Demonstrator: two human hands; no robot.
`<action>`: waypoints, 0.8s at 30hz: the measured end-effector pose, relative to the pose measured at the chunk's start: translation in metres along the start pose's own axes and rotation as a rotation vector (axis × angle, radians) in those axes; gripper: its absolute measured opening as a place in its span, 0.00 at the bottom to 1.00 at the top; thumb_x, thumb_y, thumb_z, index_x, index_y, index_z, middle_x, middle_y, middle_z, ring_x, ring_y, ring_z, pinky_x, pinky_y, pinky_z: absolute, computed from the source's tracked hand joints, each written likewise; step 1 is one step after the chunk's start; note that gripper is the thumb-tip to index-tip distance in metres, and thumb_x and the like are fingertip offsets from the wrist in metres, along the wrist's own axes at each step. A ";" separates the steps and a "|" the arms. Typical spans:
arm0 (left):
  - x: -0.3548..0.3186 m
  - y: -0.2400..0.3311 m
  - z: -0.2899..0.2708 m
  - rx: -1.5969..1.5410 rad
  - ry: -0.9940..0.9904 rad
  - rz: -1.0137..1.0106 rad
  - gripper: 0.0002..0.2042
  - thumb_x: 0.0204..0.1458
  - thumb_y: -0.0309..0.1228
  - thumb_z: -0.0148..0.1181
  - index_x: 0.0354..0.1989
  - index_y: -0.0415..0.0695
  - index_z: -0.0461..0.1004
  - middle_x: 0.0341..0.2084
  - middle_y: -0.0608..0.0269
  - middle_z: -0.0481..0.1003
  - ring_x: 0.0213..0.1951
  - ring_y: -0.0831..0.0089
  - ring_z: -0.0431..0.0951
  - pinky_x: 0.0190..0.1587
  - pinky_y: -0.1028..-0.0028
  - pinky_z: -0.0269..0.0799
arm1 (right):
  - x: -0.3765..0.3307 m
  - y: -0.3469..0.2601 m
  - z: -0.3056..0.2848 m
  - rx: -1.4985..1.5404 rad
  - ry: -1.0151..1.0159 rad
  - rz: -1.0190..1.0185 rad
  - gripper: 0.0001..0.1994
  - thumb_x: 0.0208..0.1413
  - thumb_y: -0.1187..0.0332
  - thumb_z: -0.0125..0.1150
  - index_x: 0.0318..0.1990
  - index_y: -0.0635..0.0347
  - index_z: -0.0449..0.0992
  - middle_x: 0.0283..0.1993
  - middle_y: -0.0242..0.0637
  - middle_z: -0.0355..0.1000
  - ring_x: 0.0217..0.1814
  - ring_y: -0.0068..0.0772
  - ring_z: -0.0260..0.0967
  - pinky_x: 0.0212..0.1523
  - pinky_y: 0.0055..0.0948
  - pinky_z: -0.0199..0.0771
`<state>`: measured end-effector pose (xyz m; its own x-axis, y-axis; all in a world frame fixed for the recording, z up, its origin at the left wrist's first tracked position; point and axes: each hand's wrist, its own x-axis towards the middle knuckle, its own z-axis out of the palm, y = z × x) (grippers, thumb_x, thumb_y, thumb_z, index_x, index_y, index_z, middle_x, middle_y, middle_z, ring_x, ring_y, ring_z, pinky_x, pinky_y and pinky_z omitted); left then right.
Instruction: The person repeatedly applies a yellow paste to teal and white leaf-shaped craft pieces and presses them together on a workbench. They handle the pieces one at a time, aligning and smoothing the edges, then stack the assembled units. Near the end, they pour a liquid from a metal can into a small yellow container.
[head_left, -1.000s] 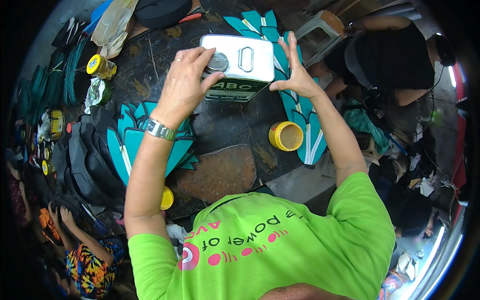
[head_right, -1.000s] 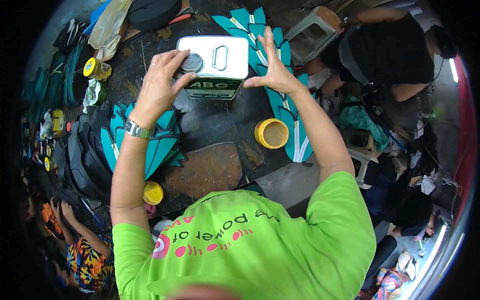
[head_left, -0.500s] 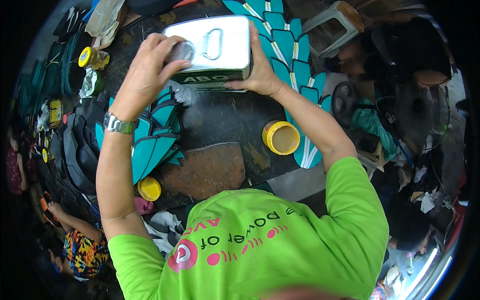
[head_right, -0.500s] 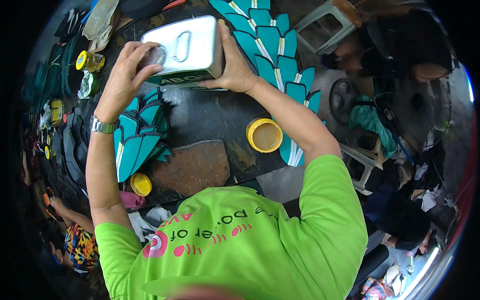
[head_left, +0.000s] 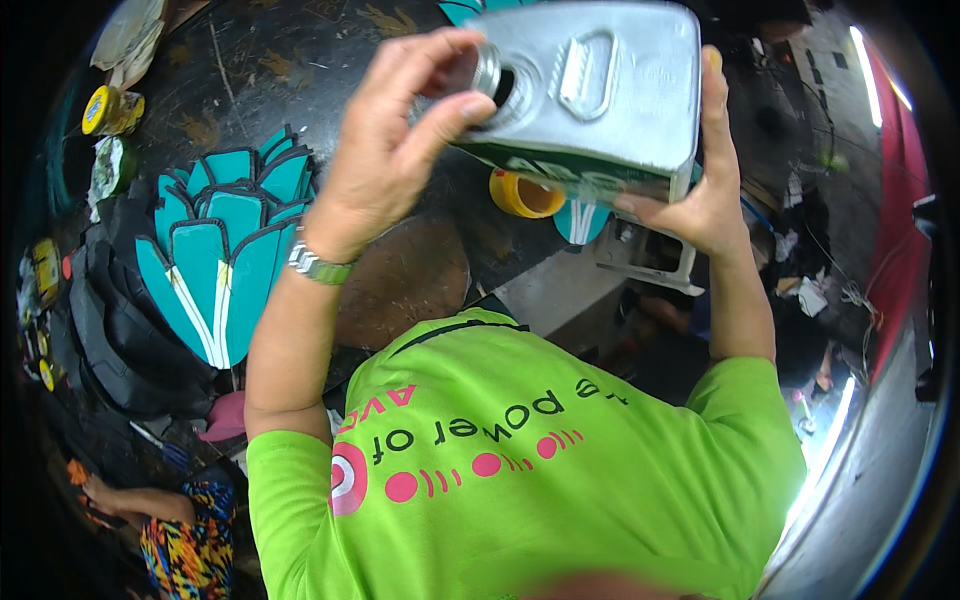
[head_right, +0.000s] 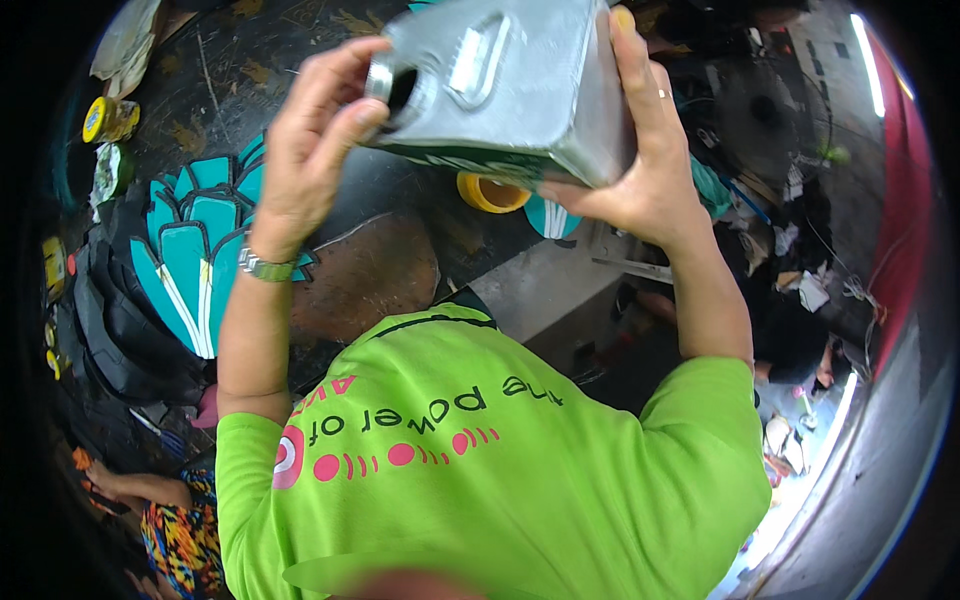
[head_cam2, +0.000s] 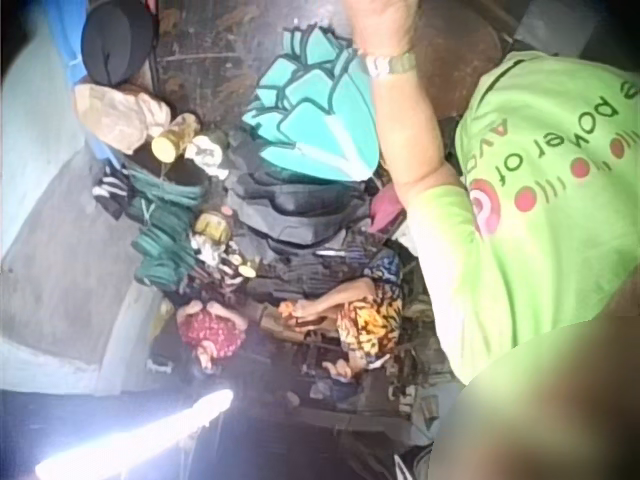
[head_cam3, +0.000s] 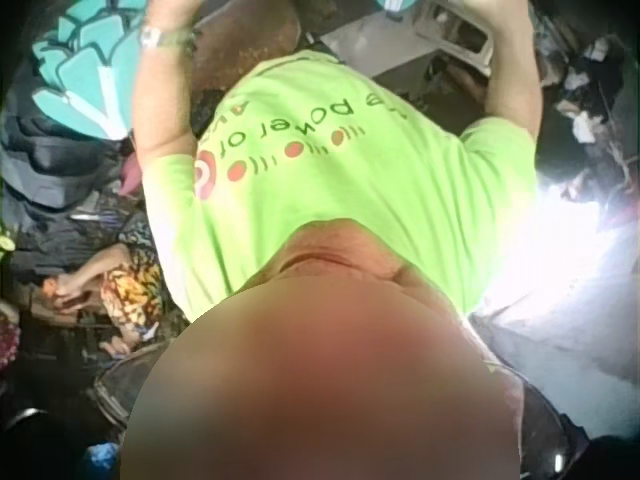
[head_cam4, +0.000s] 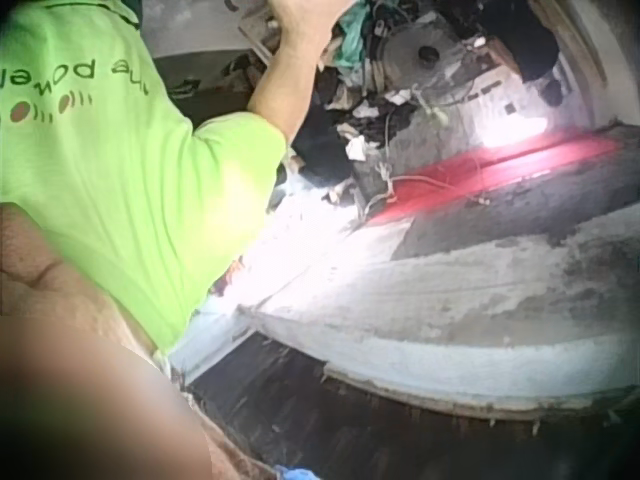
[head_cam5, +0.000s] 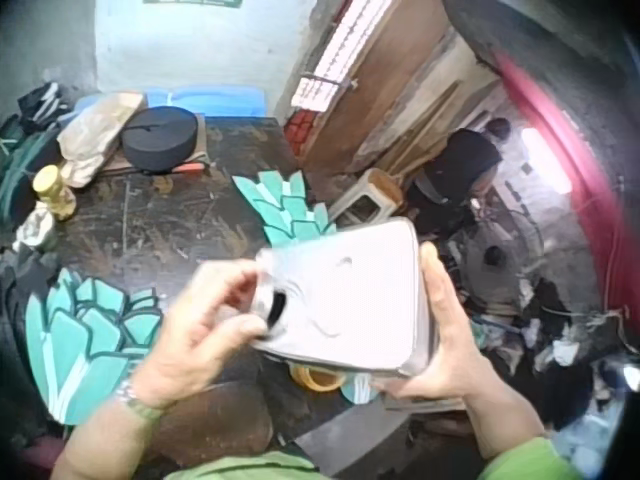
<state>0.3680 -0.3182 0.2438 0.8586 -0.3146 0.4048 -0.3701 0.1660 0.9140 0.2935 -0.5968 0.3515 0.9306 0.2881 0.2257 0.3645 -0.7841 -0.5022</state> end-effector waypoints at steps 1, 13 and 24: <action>-0.008 -0.003 0.010 -0.135 -0.057 -0.110 0.20 0.61 0.30 0.62 0.61 0.41 0.72 0.48 0.63 0.70 0.49 0.74 0.71 0.55 0.74 0.69 | -0.013 -0.007 -0.007 -0.055 -0.017 0.029 0.67 0.23 0.63 0.84 0.78 0.49 0.48 0.72 0.45 0.58 0.70 0.49 0.60 0.69 0.43 0.62; -0.085 -0.130 0.007 0.044 0.058 -0.641 0.25 0.59 0.38 0.65 0.63 0.42 0.72 0.45 0.57 0.75 0.45 0.72 0.75 0.54 0.72 0.72 | -0.100 -0.017 0.001 -0.706 -0.310 0.499 0.61 0.26 0.60 0.81 0.76 0.33 0.53 0.63 0.64 0.63 0.65 0.65 0.62 0.66 0.50 0.63; -0.158 -0.136 0.030 0.238 0.100 -0.256 0.24 0.54 0.31 0.70 0.59 0.45 0.74 0.53 0.55 0.72 0.51 0.63 0.77 0.54 0.67 0.75 | -0.069 -0.023 0.009 -0.895 -0.470 0.224 0.57 0.31 0.61 0.80 0.75 0.21 0.55 0.49 0.56 0.67 0.51 0.57 0.66 0.57 0.47 0.67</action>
<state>0.2721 -0.3194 0.0569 0.9601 -0.2233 0.1685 -0.2012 -0.1324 0.9706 0.2215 -0.5935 0.3404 0.9629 0.1199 -0.2417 0.2026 -0.9127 0.3548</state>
